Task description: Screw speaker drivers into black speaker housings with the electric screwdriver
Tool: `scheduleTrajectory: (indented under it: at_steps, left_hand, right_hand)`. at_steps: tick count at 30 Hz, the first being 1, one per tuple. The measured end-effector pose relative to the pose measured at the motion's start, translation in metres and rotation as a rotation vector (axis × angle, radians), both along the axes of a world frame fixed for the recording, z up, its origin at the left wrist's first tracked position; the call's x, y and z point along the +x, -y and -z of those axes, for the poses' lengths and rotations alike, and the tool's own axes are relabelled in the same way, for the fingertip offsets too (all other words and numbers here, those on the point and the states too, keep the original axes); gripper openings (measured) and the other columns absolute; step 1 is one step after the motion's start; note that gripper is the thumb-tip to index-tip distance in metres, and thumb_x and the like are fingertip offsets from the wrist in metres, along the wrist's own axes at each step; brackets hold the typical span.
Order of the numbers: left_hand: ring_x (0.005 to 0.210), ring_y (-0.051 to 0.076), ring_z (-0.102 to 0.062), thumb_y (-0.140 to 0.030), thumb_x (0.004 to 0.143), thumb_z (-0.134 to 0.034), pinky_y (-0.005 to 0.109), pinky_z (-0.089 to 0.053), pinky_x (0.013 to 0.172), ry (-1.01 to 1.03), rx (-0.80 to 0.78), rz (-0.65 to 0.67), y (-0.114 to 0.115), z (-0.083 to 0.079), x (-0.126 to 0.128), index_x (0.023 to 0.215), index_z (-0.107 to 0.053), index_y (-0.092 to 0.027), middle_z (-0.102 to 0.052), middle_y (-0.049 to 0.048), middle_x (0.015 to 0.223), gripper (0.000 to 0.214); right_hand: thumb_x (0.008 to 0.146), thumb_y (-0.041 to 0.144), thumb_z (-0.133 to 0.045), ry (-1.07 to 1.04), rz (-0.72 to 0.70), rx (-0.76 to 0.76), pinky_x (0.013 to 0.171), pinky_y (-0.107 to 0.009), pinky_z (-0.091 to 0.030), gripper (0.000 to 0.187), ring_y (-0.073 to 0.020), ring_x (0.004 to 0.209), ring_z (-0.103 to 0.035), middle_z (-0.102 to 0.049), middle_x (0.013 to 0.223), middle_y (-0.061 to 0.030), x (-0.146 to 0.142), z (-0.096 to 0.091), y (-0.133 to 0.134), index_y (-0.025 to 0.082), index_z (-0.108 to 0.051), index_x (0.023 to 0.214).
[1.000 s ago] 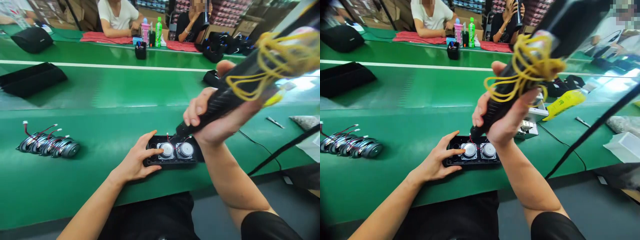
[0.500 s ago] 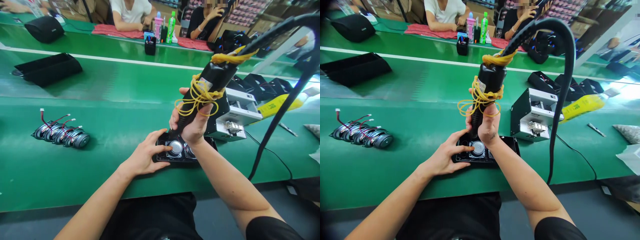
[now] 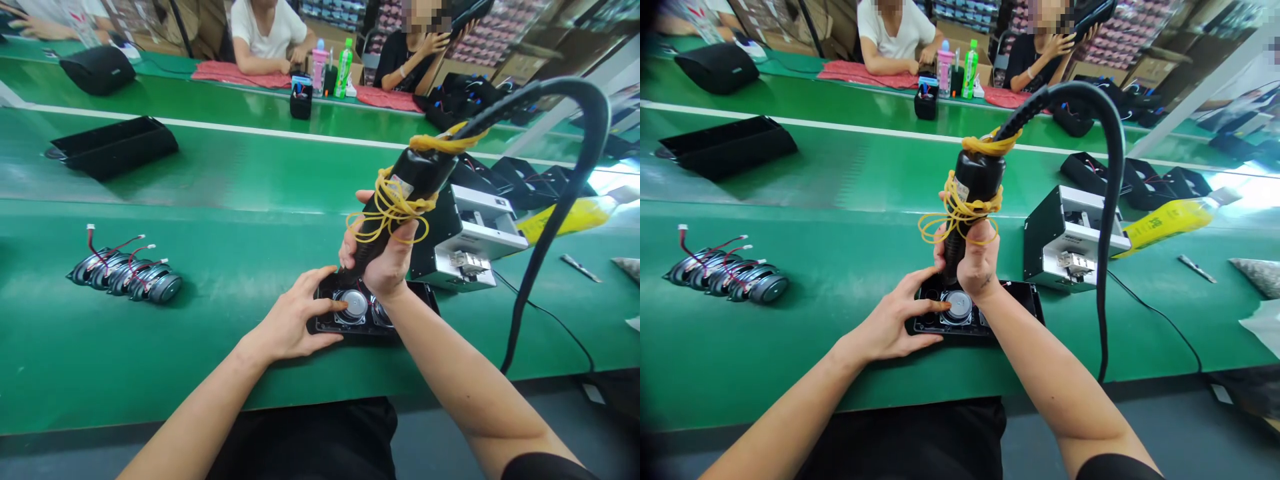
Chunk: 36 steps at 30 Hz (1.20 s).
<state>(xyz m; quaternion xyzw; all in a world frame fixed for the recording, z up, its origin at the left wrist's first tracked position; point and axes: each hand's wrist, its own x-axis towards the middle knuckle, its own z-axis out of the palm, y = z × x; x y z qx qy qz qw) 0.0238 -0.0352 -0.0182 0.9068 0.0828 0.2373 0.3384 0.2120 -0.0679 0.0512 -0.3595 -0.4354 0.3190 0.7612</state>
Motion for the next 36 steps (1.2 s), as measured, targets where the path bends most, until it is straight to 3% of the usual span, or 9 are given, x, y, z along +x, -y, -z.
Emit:
scheduleTrajectory:
  at_steps: [14,23,32,34,36]
  left_hand:
    - [0.155,0.036,-0.046,-0.032,0.086,-0.092,0.058,-0.045,0.129,-0.018,-0.031,-0.024,0.000,0.001,0.001,0.130,-0.079,-0.030,-0.044,0.0099,0.170,0.046]
    - [0.149,0.033,-0.053,-0.034,0.070,-0.102,0.048,-0.049,0.127,-0.015,0.002,-0.067,0.000,0.004,0.003,0.124,-0.083,-0.032,-0.051,0.0071,0.165,0.056]
    - [0.148,0.034,-0.055,-0.048,0.066,-0.103,0.048,-0.049,0.126,0.003,0.039,-0.075,-0.003,0.026,0.012,0.125,-0.085,-0.032,-0.049,0.0078,0.167,0.064]
    - [0.151,0.034,-0.053,-0.053,0.069,-0.102,0.048,-0.047,0.127,-0.001,0.038,-0.063,0.000,0.023,0.007,0.128,-0.083,-0.034,-0.047,0.0065,0.170,0.066]
    - [0.159,0.036,-0.046,-0.060,0.073,-0.099,0.050,-0.045,0.129,-0.038,0.057,-0.026,-0.003,0.007,-0.003,0.134,-0.081,-0.035,-0.042,0.0057,0.176,0.069]
  right_hand:
    - [0.085,0.096,-0.060,0.081,-0.032,-0.063,0.040,-0.028,-0.043,0.082,-0.0127,0.043,-0.050,-0.056,0.068,0.0047,-0.001,0.021,0.001,0.023,-0.061,0.122]
    - [0.091,0.090,-0.063,0.078,-0.086,-0.043,0.042,-0.024,-0.042,0.079,-0.0100,0.044,-0.049,-0.059,0.068,0.0045,-0.002,0.028,0.003,0.019,-0.064,0.124]
    - [0.087,0.092,-0.063,0.068,-0.031,-0.054,0.041,-0.029,-0.042,0.083,-0.0146,0.042,-0.050,-0.060,0.066,-0.0001,-0.001,0.033,0.001,0.018,-0.068,0.122]
    - [0.086,0.090,-0.065,0.041,-0.019,-0.057,0.042,-0.030,-0.044,0.082,-0.0154,0.044,-0.051,-0.061,0.068,-0.0011,-0.002,0.031,0.001,0.019,-0.068,0.125]
    - [0.087,0.088,-0.067,-0.006,0.003,-0.049,0.043,-0.030,-0.045,0.077,-0.0155,0.045,-0.052,-0.061,0.071,-0.0012,-0.001,0.022,0.004,0.023,-0.068,0.129]
